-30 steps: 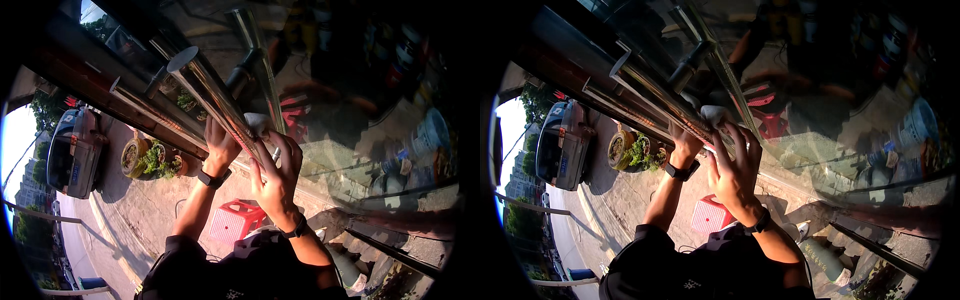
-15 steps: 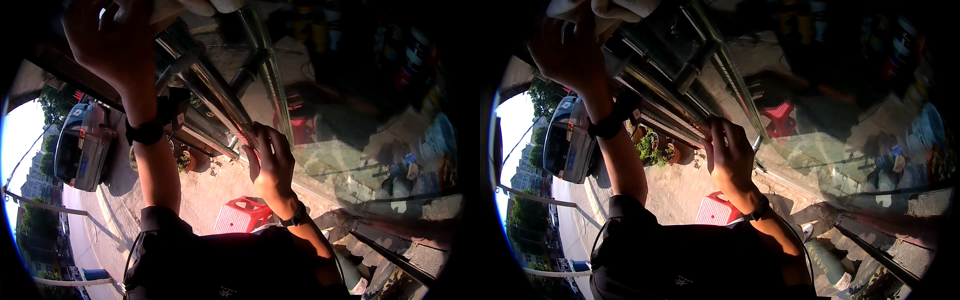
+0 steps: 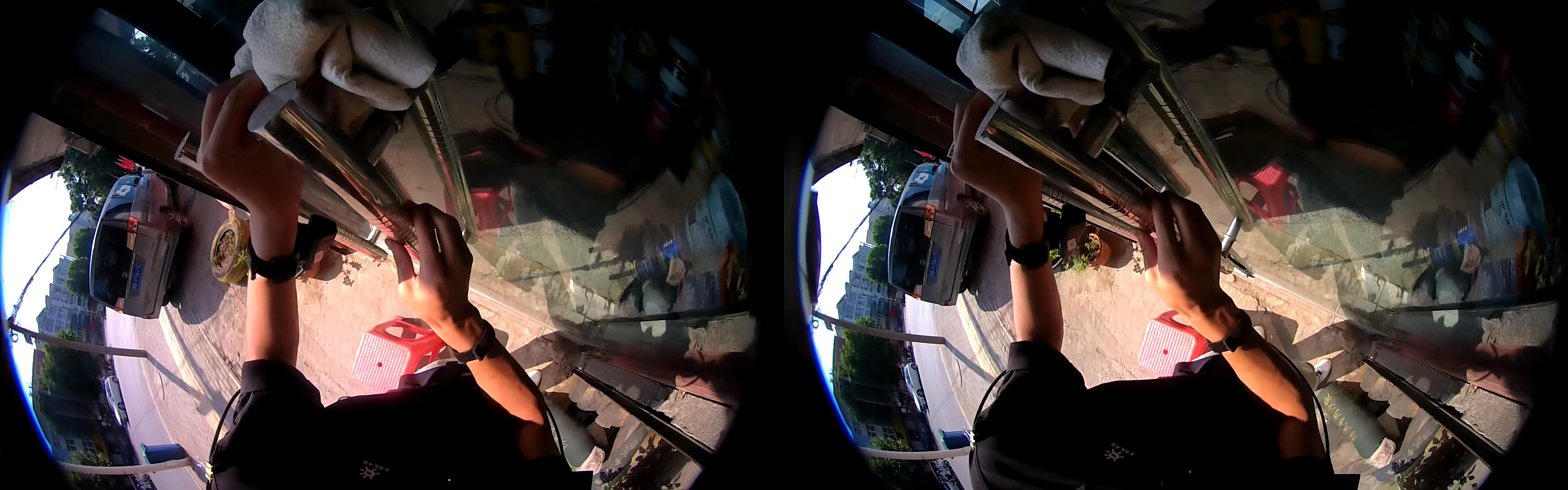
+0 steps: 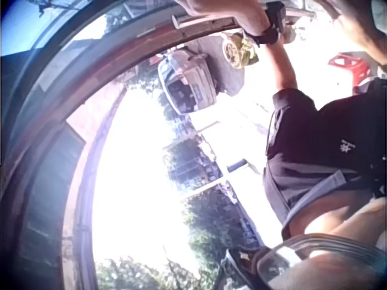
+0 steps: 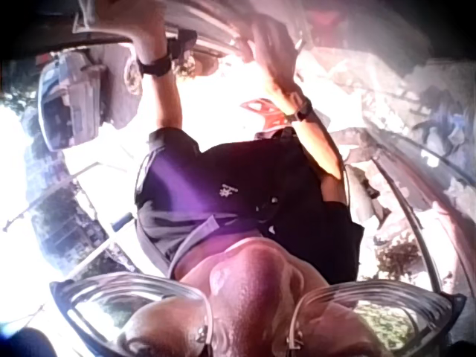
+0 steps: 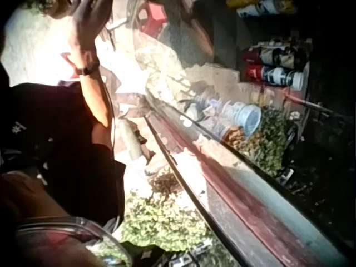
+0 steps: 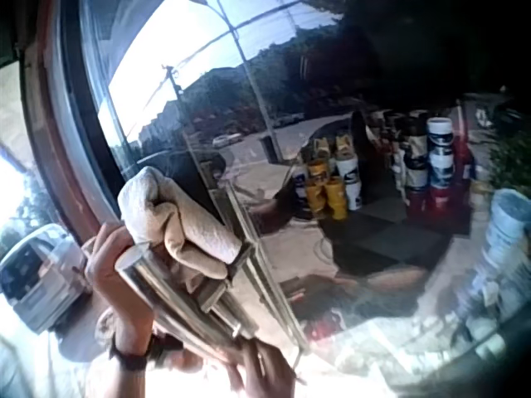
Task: The person cleans a large glass window and door using a cloth. They wipe the glass surface and the metal frame, moving a red plastic stool to access different areas. The person also folds the cloth and wipes the metal door handle.
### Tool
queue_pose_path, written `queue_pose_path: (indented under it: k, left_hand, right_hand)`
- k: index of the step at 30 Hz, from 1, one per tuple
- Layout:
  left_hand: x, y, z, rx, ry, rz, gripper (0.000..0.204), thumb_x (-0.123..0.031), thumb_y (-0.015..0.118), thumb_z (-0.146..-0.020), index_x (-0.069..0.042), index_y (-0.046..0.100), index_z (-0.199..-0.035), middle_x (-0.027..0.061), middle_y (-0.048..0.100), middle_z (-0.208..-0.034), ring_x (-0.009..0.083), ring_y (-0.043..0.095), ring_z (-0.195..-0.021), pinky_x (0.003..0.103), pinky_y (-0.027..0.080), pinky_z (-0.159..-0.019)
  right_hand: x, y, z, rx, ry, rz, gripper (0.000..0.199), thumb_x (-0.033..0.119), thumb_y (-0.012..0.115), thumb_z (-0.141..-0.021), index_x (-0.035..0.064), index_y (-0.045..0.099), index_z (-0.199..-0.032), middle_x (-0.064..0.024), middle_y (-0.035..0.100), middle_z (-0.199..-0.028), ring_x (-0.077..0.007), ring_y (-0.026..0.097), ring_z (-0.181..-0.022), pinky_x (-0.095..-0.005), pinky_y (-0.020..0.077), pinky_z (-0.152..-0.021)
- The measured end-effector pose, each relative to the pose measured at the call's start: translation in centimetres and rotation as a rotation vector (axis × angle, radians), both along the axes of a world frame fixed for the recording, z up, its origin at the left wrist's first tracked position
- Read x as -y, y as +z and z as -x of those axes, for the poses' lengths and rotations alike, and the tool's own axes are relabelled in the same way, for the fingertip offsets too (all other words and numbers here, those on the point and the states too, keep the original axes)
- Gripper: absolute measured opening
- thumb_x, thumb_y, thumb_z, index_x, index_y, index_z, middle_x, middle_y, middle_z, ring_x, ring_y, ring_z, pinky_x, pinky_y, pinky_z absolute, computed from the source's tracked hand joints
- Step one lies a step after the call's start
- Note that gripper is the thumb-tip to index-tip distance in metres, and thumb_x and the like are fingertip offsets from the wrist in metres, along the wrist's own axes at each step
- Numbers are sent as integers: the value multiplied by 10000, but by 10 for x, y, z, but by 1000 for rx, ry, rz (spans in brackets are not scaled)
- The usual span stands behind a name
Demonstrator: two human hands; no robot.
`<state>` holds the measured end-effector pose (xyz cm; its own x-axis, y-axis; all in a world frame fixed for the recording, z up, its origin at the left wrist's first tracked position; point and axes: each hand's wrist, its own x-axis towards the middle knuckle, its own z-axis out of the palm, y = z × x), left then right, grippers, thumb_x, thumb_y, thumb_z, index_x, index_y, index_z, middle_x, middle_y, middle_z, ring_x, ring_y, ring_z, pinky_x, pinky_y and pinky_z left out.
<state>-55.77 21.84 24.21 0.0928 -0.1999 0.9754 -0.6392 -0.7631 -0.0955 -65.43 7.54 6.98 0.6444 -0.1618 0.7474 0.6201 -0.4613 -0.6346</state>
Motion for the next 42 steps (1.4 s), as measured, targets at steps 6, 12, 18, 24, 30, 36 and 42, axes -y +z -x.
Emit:
queue_pose_path:
  k: [6,12,18,24,30,36,42]
  left_hand:
    - [11,-52,17,-159,-8,215,282,-158,809,-813,51,675,-945,62,686,-875,129,624,-806,254,471,-712]
    - [8,-95,20,-258,-25,305,399,-296,800,-847,53,665,-985,65,723,-862,100,619,-811,283,496,-744]
    - [-15,-214,40,-823,-111,416,185,-98,695,-910,33,688,-1041,55,719,-928,124,634,-844,290,526,-743]
    - [-34,-323,127,-1106,-54,283,229,-97,808,-832,24,653,-950,57,711,-879,125,616,-719,290,513,-651]
    - [-139,-532,246,-1771,-3,-323,316,-238,833,-720,9,675,-839,114,665,-741,307,625,-643,429,542,-665]
    - [-105,-565,248,-2013,-47,-614,438,-295,810,-722,6,623,-980,164,667,-839,336,668,-797,454,538,-730]
    - [16,-527,207,-1871,-66,-714,542,-316,857,-736,-15,512,-1026,163,607,-862,293,615,-752,434,511,-664]
  right_hand:
    - [2,-2,-2,23,20,3,540,6,798,-750,-69,593,-1243,-197,626,-1153,-370,632,-997,-432,542,-831]
    - [5,1,-1,31,20,21,470,66,769,-793,-48,601,-1217,-172,612,-1117,-337,626,-967,-418,553,-810]
    - [4,1,-4,52,-44,-61,424,129,778,-814,-24,636,-1182,-140,612,-1059,-299,626,-896,-383,558,-720]
    - [24,-53,31,-36,-171,113,305,243,731,-907,22,655,-1103,-93,645,-1096,-240,637,-913,-367,583,-753]
    - [136,-274,227,-1114,-17,395,209,188,644,-925,16,686,-813,-201,699,-922,-351,674,-853,-447,545,-739]
    - [208,-374,531,-1839,-602,-34,351,328,651,-893,-11,742,-907,-263,728,-994,-429,704,-971,-504,562,-876]
    - [239,-450,712,-1868,-865,-328,284,334,668,-881,70,769,-909,-173,748,-951,-370,708,-960,-440,556,-882]
